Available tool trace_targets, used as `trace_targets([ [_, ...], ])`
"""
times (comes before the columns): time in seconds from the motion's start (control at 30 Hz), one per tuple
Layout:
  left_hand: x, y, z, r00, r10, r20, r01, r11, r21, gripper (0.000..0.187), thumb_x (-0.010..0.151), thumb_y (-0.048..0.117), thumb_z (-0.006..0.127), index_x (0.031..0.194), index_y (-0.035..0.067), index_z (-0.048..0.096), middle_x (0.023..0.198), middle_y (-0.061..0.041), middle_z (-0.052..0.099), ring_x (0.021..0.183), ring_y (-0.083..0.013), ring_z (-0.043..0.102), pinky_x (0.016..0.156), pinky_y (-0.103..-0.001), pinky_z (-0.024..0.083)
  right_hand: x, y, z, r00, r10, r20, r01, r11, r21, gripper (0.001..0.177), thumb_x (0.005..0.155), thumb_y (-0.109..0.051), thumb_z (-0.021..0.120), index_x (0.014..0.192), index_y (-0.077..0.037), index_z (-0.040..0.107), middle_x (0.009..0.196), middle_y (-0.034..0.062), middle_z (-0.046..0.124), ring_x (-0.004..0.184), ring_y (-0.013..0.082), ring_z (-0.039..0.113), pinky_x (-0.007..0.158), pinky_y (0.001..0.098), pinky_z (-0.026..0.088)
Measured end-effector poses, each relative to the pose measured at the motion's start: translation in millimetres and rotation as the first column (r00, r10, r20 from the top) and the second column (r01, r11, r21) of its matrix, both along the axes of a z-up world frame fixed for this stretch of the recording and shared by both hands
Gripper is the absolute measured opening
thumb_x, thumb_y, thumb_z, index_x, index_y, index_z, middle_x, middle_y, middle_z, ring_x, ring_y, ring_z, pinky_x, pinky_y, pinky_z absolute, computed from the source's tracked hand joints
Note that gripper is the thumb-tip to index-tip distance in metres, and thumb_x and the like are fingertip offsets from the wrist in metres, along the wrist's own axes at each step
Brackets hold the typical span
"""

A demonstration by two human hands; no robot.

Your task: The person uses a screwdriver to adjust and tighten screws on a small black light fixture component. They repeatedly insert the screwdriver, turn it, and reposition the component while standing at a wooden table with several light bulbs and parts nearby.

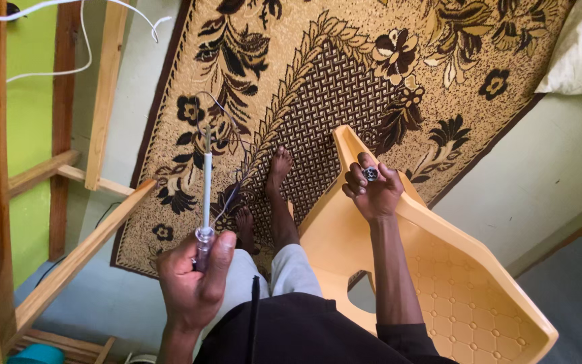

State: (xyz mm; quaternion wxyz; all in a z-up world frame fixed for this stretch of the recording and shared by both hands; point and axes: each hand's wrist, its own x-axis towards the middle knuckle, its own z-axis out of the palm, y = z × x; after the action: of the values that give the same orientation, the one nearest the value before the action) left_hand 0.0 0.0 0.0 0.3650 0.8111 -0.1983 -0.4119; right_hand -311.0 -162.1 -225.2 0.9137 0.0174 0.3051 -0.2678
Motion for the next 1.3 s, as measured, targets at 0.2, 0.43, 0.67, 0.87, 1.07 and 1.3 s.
trace_targets([
  [0.2,7,0,3,0.995,0.077,-0.058,-0.079,0.996,-0.039,0.033,0.101,0.023,0.067,0.072,0.008,0.060,0.058,0.009,0.049,0.053,-0.0006,0.038,0.047,-0.024,0.028,26,0,20,0.996,0.073,-0.041,-0.074,0.997,-0.034,0.032,0.086,-0.030,0.060,0.109,-0.009,0.052,0.080,0.0035,0.051,0.067,0.0145,0.047,0.064,0.0309,0.042],
  [0.43,-3,3,14,0.996,0.065,-0.055,-0.064,0.998,0.012,0.035,0.099,0.023,0.068,0.069,0.006,0.060,0.055,0.007,0.044,0.051,-0.0029,0.035,0.048,-0.027,0.026,44,0,44,0.993,0.112,0.020,-0.110,0.989,-0.101,0.031,0.088,-0.024,0.064,0.112,-0.009,0.052,0.085,0.0056,0.053,0.069,0.0134,0.048,0.066,0.0301,0.042],
  [0.67,-5,-6,44,0.995,0.045,-0.091,-0.049,0.998,-0.037,0.028,0.096,0.025,0.067,0.076,0.006,0.066,0.055,0.006,0.050,0.052,-0.0038,0.041,0.046,-0.027,0.032,68,-16,84,0.985,0.160,0.065,-0.147,0.975,-0.165,0.034,0.097,-0.031,0.064,0.117,-0.006,0.052,0.086,0.0083,0.054,0.064,0.0130,0.048,0.057,0.0275,0.041],
  [0.87,8,1,52,0.992,0.061,-0.108,-0.069,0.995,-0.072,0.029,0.096,0.026,0.066,0.076,0.006,0.067,0.052,0.005,0.048,0.049,-0.0041,0.041,0.044,-0.028,0.032,94,-20,97,0.962,0.225,0.156,-0.191,0.959,-0.210,0.043,0.104,-0.041,0.058,0.117,0.000,0.059,0.076,0.0046,0.051,0.062,0.0122,0.046,0.056,0.0280,0.041],
  [1.07,26,12,36,0.980,0.128,-0.155,-0.134,0.990,-0.030,0.029,0.094,0.028,0.067,0.074,0.008,0.070,0.047,0.006,0.052,0.042,-0.0040,0.041,0.041,-0.029,0.028,133,-39,95,0.936,0.306,0.175,-0.265,0.938,-0.224,0.043,0.105,-0.040,0.057,0.113,0.002,0.063,0.070,0.0011,0.048,0.061,0.0119,0.044,0.056,0.0288,0.041],
  [1.3,58,-6,19,0.950,0.201,-0.239,-0.219,0.975,-0.048,0.024,0.093,0.028,0.066,0.084,0.008,0.074,0.052,0.007,0.055,0.046,-0.0021,0.048,0.041,-0.026,0.035,192,-54,109,0.923,0.353,0.155,-0.324,0.928,-0.184,0.038,0.101,-0.038,0.060,0.110,-0.001,0.059,0.072,0.0023,0.047,0.062,0.0129,0.044,0.057,0.0296,0.040],
])
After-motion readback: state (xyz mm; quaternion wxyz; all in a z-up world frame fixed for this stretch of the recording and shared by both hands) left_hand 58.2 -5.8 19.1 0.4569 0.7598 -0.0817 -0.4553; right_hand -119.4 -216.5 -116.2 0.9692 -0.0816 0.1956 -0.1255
